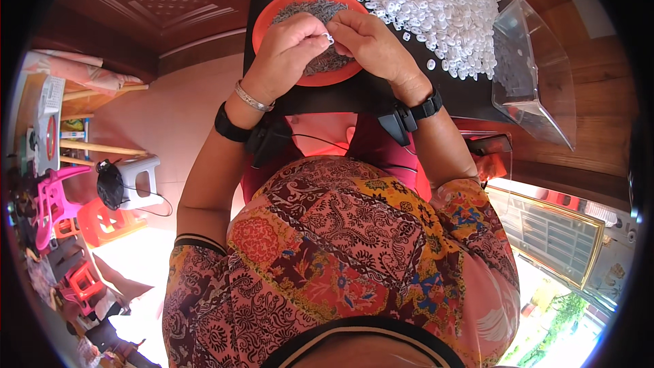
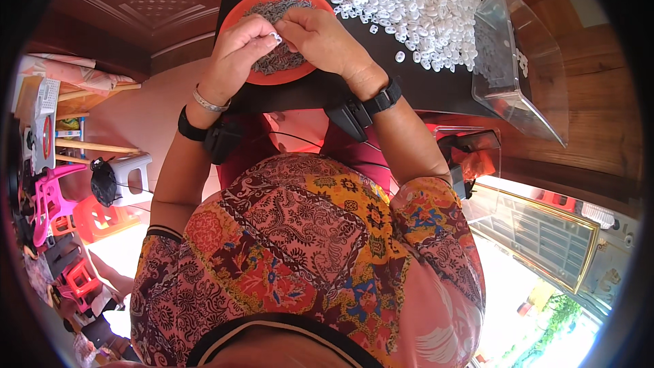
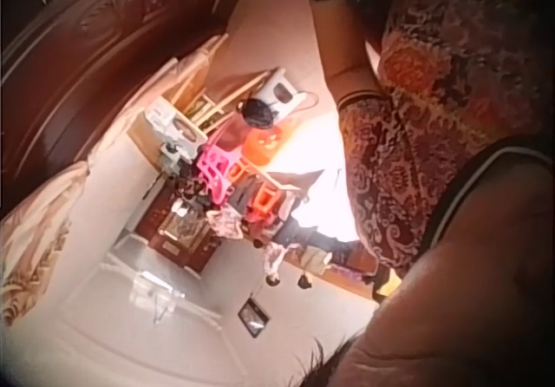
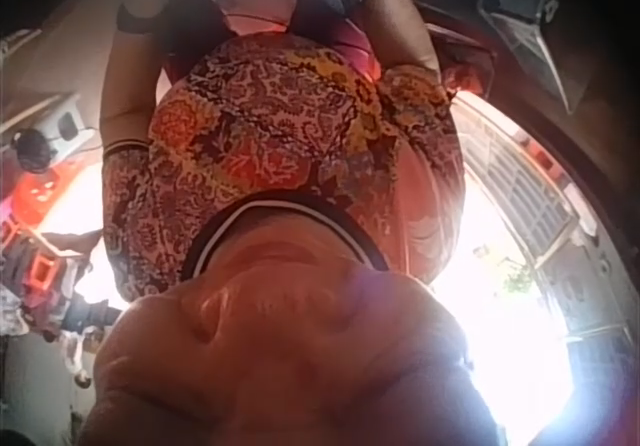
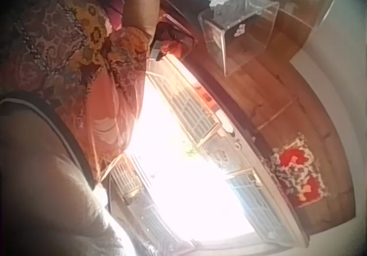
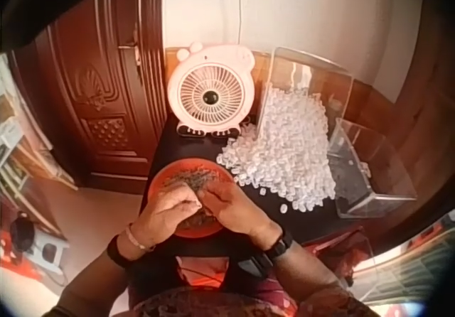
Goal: Assembling small white plastic components by manually inserting metal pins into them.
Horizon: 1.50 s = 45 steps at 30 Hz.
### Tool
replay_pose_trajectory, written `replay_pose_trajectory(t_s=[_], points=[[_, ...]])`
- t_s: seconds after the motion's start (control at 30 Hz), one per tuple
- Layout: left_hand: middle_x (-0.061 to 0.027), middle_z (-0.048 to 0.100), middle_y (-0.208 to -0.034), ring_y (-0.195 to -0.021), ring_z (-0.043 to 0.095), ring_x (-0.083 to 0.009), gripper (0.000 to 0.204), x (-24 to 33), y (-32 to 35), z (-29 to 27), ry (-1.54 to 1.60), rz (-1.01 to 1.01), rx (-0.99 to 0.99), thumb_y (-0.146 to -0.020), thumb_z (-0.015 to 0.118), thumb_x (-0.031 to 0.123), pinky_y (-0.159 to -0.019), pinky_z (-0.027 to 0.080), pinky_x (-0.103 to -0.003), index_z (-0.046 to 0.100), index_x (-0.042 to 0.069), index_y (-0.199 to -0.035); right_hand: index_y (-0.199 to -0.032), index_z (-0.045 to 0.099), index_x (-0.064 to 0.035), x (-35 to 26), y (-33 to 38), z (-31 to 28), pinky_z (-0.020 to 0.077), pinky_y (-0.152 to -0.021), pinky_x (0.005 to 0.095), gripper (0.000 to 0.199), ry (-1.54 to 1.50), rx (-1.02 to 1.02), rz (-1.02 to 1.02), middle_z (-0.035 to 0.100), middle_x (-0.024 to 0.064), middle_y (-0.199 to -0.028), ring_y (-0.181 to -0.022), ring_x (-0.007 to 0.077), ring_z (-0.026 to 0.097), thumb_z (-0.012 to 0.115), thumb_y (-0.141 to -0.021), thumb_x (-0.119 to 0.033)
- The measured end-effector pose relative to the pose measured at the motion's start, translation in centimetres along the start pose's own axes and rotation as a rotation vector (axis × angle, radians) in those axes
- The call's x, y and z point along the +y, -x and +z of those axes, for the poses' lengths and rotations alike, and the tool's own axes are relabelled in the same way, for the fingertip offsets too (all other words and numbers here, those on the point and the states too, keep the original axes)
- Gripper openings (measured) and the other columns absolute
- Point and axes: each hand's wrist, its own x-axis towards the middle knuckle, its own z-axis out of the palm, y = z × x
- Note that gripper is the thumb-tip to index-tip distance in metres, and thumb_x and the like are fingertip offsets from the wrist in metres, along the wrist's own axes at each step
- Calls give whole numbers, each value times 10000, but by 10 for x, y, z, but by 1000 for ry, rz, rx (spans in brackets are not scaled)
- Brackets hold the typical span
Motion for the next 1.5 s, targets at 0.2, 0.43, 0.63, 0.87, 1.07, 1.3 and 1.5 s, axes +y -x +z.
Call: replay_pose_trajectory(t_s=[0.2,0.43,0.63,0.87,1.07,1.3,1.5], points=[[-24,565,-803,-731,524,-116,155,1,2,-2,498,-335,-20,-901,510,155,-669,415,-249,587,25,-861,-833,585,4,-2,2,8,449,-610,290,215,22,85,-87,582,64,-679,-645,149,558,523,-910,-187],[-36,584,-820,-743,549,-127,176,-6,5,-3,783,-382,45,-899,504,178,-684,418,-259,584,23,-880,-872,585,5,3,2,10,466,-631,326,177,95,119,-157,624,115,-744,-679,215,601,552,-889,-168],[-33,584,-816,-723,549,-126,171,-11,5,-5,903,-429,47,-902,501,184,-661,416,-248,570,37,-850,-891,597,-4,1,3,9,459,-613,318,154,148,156,-189,607,101,-727,-652,194,582,584,-866,-156],[-26,606,-903,-740,525,-91,162,1,6,-6,383,-328,64,-897,525,168,-672,427,-236,596,30,-853,-890,604,-16,9,3,3,438,-579,274,148,18,147,-120,582,43,-700,-628,106,534,583,-874,-161],[-38,560,-906,-715,468,-83,131,6,9,5,-72,90,50,-872,577,116,-649,402,-237,559,-13,-864,-867,590,2,4,3,8,435,-584,268,179,-33,74,-51,578,48,-690,-630,114,530,546,-902,-168],[-9,564,-790,-725,511,-83,137,0,11,1,411,-286,30,-913,530,148,-663,416,-230,588,26,-893,-867,584,7,0,6,14,442,-618,267,180,-62,47,-42,587,56,-706,-661,123,546,533,-907,-161],[-22,578,-791,-724,534,-108,177,-3,8,-1,673,-417,91,-900,530,194,-665,407,-238,594,29,-881,-922,553,-11,7,4,16,409,-634,216,124,-26,59,-146,532,-14,-784,-720,57,478,518,-936,-129]])
